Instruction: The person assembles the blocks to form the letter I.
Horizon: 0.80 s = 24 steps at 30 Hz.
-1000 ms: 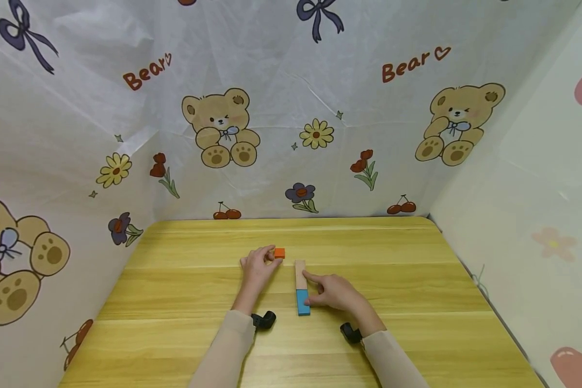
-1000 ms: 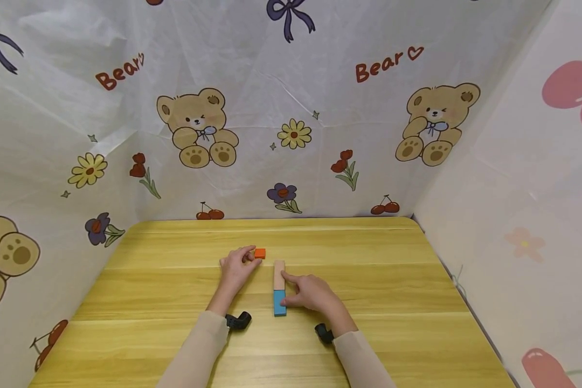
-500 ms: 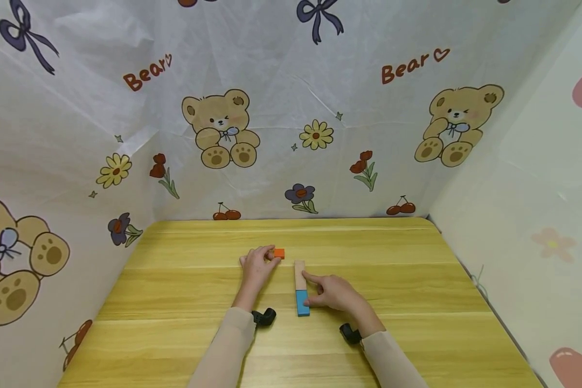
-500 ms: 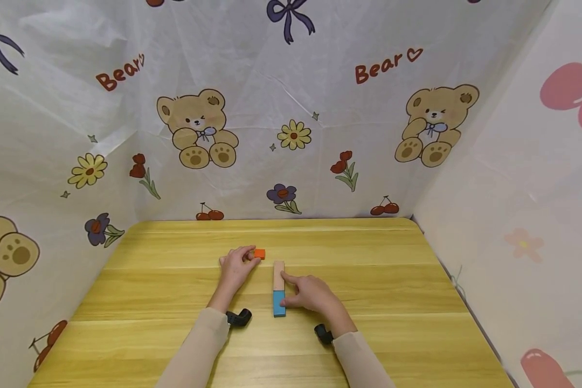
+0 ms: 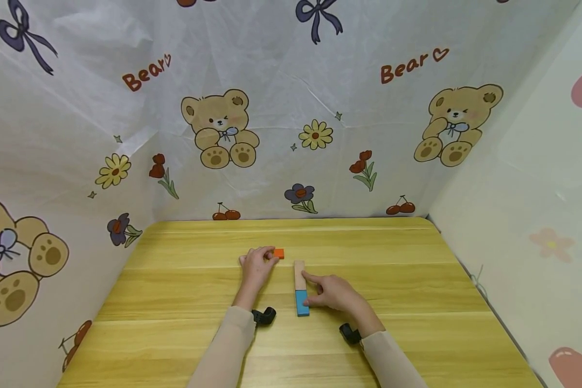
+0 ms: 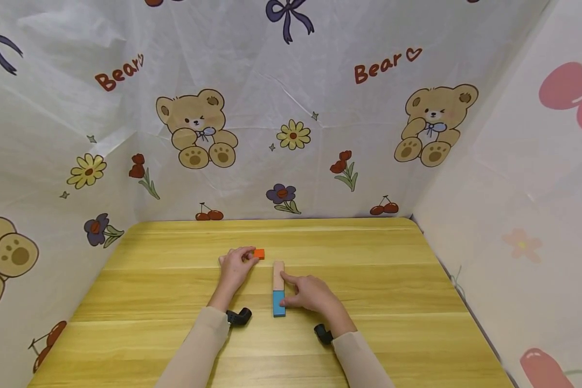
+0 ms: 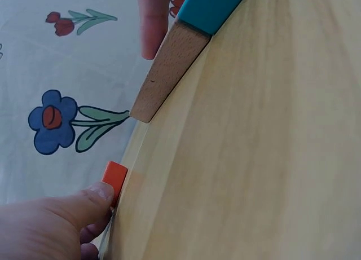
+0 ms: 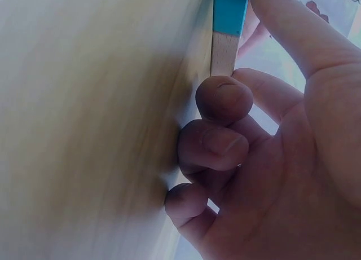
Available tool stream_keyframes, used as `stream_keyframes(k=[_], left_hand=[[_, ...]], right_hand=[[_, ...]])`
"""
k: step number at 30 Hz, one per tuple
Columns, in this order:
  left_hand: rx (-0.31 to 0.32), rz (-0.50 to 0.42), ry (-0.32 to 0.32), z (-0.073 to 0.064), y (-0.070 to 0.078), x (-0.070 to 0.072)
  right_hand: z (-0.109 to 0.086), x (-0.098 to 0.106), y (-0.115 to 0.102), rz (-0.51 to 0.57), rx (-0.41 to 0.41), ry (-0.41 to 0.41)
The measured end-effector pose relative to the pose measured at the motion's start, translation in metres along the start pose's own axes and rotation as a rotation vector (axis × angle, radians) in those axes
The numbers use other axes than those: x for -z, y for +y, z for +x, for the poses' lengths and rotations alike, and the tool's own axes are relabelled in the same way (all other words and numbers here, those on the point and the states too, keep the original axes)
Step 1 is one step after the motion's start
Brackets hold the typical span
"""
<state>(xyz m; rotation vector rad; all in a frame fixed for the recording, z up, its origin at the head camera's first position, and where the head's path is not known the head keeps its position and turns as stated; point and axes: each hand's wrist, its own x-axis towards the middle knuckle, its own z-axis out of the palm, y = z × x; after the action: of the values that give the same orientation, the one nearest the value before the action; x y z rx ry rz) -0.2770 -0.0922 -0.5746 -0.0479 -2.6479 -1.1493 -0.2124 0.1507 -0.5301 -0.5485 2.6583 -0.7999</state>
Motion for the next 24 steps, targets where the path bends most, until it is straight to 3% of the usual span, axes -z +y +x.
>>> stream_keyframes(k=[8,15,20,24], left_hand=[[0.037,-0.047,0.028,0.0025,0.0006,-0.0007],[0.083,-0.175,0.031,0.0041,0.0004,0.0012],[0.095,-0.254,0.011,0.0030,0.0029,0.0037],[0.078,-0.254,0.002,0.0039,0.0055,0.0044]], right_hand=[[0.0010,-0.0004,0.0025,-0.006,0.017,0.007],[0.0013,0.0000,0.0013,-0.001,0.003,-0.001],[0.0006,-0.0003,0.0006,0.000,0.005,0.001],[0.0000,0.0003,0.0009,-0.001,0.010,0.001]])
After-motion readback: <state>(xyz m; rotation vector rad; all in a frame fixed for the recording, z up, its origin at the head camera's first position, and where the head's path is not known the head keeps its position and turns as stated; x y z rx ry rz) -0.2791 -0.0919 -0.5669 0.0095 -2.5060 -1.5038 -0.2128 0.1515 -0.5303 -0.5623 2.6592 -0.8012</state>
